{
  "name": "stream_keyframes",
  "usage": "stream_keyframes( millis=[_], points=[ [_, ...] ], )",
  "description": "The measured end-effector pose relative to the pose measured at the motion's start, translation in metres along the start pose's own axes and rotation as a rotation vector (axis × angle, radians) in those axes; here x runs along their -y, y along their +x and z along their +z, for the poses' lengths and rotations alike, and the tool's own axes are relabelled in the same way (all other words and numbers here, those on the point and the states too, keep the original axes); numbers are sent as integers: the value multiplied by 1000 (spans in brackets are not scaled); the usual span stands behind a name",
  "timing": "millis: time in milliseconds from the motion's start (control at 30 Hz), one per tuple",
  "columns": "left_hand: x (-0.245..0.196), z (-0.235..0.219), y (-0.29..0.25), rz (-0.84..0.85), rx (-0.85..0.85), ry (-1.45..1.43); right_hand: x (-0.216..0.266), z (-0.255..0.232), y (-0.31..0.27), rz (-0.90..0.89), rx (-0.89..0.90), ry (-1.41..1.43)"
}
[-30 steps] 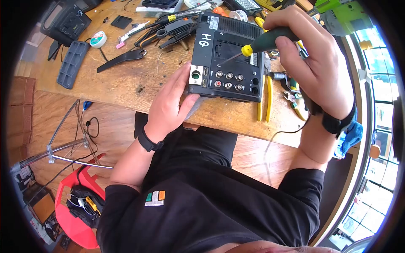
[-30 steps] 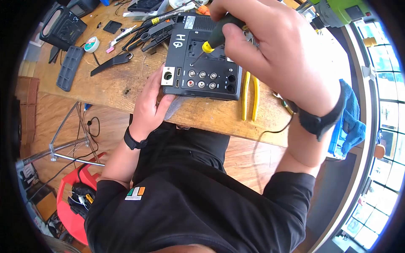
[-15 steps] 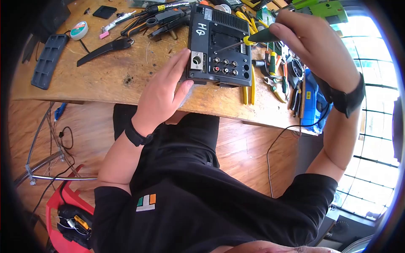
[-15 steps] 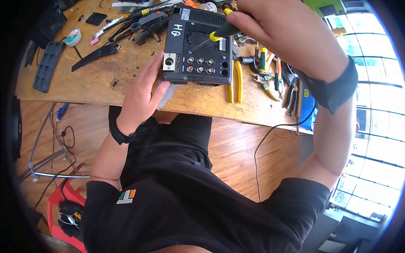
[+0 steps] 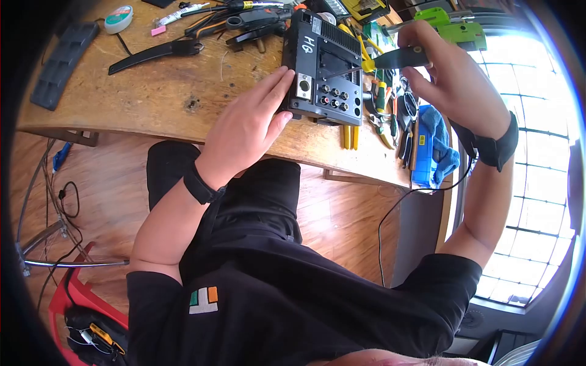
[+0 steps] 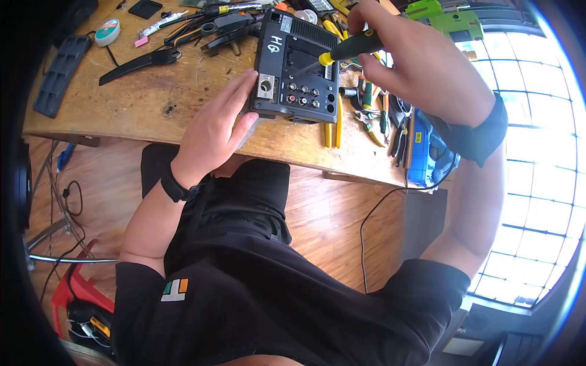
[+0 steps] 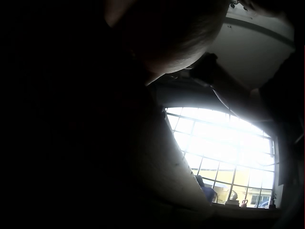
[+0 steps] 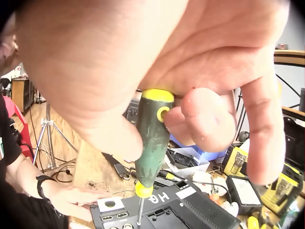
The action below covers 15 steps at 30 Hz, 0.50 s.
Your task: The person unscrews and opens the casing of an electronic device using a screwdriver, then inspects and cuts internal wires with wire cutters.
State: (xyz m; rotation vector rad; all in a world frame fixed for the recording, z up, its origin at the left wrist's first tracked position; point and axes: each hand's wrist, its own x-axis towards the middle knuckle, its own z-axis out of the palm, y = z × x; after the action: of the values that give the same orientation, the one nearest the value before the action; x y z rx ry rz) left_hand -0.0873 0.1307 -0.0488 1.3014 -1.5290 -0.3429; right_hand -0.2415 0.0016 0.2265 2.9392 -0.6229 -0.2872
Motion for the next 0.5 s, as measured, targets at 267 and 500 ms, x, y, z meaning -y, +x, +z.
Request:
stream_keyframes(
  millis=[267,500],
  points=[
    [0,1,0,17,-8,27,5,1,-2,29,-13,-32],
    [-2,2,0,18,-6,44,-3,0,-2,152,144,-184]
  ],
)
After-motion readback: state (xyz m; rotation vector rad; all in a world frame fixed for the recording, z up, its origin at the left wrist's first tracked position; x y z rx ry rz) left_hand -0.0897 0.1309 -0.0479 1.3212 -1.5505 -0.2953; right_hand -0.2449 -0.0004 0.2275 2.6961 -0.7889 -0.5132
